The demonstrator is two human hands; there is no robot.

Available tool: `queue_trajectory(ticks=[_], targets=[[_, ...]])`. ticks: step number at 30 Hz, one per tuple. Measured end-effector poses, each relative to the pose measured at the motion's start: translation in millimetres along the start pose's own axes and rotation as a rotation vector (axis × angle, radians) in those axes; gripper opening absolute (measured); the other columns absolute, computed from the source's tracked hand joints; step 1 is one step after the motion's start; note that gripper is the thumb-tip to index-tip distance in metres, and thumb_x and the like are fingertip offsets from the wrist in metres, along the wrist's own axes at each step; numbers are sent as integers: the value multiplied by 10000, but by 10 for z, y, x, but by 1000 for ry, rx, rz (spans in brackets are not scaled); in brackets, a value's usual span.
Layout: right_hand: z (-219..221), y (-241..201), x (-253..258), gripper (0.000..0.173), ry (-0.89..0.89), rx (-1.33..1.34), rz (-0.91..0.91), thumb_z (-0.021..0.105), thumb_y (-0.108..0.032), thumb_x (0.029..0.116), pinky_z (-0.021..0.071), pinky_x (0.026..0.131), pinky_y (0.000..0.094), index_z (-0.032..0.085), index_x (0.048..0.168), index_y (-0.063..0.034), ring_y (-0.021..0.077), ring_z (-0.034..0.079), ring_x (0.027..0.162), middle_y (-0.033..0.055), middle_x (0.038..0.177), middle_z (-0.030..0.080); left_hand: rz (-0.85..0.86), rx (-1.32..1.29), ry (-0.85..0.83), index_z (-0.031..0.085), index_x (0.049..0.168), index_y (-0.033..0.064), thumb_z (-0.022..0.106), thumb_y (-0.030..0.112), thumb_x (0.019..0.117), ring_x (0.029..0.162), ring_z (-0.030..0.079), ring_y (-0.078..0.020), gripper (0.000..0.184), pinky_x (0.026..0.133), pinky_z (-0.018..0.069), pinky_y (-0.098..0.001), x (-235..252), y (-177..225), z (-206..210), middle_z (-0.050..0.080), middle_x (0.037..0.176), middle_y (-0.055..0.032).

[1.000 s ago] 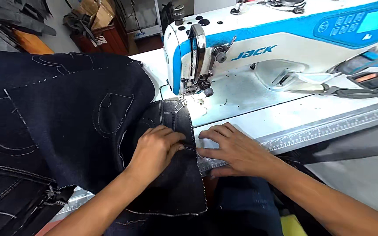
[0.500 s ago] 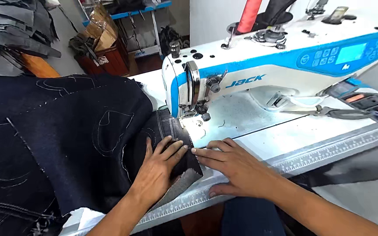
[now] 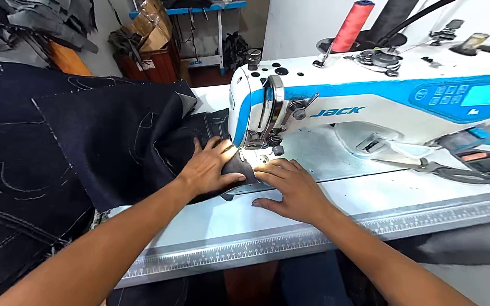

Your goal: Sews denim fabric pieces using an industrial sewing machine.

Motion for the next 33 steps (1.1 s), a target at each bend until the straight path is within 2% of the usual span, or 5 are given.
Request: queue_trajectory(ticks=[8, 14, 21, 26, 33], targets=[[-127, -94, -145, 317, 92, 622, 139, 570, -357, 1034, 564, 829, 238, 779, 954, -133, 37, 672, 937, -55, 1003, 748, -132, 293, 153, 677, 1228, -31, 508, 481, 1043, 1253, 575, -464, 570, 1020, 415, -685, 545, -1171, -219, 640, 1289, -266], [-470, -553, -727, 970, -1034, 1553, 621, 260, -871, 900, 587, 954, 471, 637, 1327, -85, 273, 703, 1130, 112, 1273, 704, -291, 256, 178, 683, 1123, -15, 485, 664, 975, 1100, 656, -443, 722, 939, 507, -610, -214, -527, -114, 683, 1116, -255], [153, -1760, -465, 357, -593, 1284, 562, 776, -215, 886, 568, 972, 294, 682, 1192, -55, 45, 688, 1052, -5, 1096, 740, -423, 404, 321, 693, 1099, 40, 451, 664, 973, 956, 698, -368, 680, 751, 576, -533, -2275, 444, -56, 690, 1042, -179], [876, -2000, -531, 145, -869, 1475, 750, 655, -159, 994, 571, 858, 294, 674, 1089, -51, 64, 688, 904, 3, 970, 725, -775, 218, 369, 642, 1283, -56, 510, 668, 938, 1089, 684, -448, 813, 931, 541, -611, -3788, 260, 530, 691, 1193, -271], [1055, -2003, -677, 231, -508, 1566, 843, 583, -125, 1029, 548, 961, 257, 644, 1214, -1, 39, 673, 1032, 28, 1103, 723, -1124, -354, 34, 619, 1292, -112, 585, 156, 1022, 1337, 527, -459, 382, 1159, 373, -579, -3339, -449, 623, 590, 1347, -338]])
Point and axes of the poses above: each hand's wrist, its own x-axis towards the middle knuckle, its own z-axis out of the palm, y = z × x, the point moved 1 cm from there along x, towards the middle knuckle
